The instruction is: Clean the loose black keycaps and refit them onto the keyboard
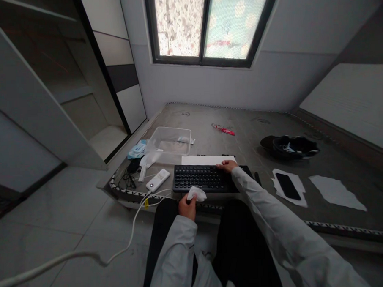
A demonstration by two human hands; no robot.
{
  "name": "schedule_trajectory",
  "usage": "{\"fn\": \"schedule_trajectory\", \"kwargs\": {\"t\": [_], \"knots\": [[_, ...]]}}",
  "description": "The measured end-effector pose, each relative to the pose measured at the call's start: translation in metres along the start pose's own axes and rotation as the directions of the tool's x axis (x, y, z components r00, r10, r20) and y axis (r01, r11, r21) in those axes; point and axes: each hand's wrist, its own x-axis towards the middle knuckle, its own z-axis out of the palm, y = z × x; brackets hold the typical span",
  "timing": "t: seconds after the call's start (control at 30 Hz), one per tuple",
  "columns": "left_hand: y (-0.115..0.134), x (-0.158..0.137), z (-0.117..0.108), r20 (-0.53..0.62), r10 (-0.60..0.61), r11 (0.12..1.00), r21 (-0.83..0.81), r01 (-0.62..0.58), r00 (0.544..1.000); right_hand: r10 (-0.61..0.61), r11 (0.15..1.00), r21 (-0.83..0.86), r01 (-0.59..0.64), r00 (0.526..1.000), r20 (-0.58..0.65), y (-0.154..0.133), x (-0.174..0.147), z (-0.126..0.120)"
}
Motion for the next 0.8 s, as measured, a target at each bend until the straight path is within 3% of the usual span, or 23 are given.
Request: {"fn": "schedule_trajectory", "kwargs": {"t": [0.47, 0.6, 0.8], "knots": [[0.018, 0.007, 0.011, 0.063, -0.055, 0.998, 0.011, 0.054, 0.996, 0.108, 0.99, -0.071, -0.123, 0.978, -0.18, 0.099, 0.073, -0.092], [0.022, 0.01, 0.015, 0.061, -0.08, 0.997, 0.03, 0.078, 0.995, 0.118, 0.98, -0.137, -0.145, 0.975, -0.187, 0.108, 0.1, -0.096], [0.028, 0.014, 0.015, 0.049, -0.221, 0.974, 0.072, 0.217, 0.974, 0.083, 0.964, -0.24, -0.115, 0.987, -0.141, 0.106, 0.143, -0.076]]}}
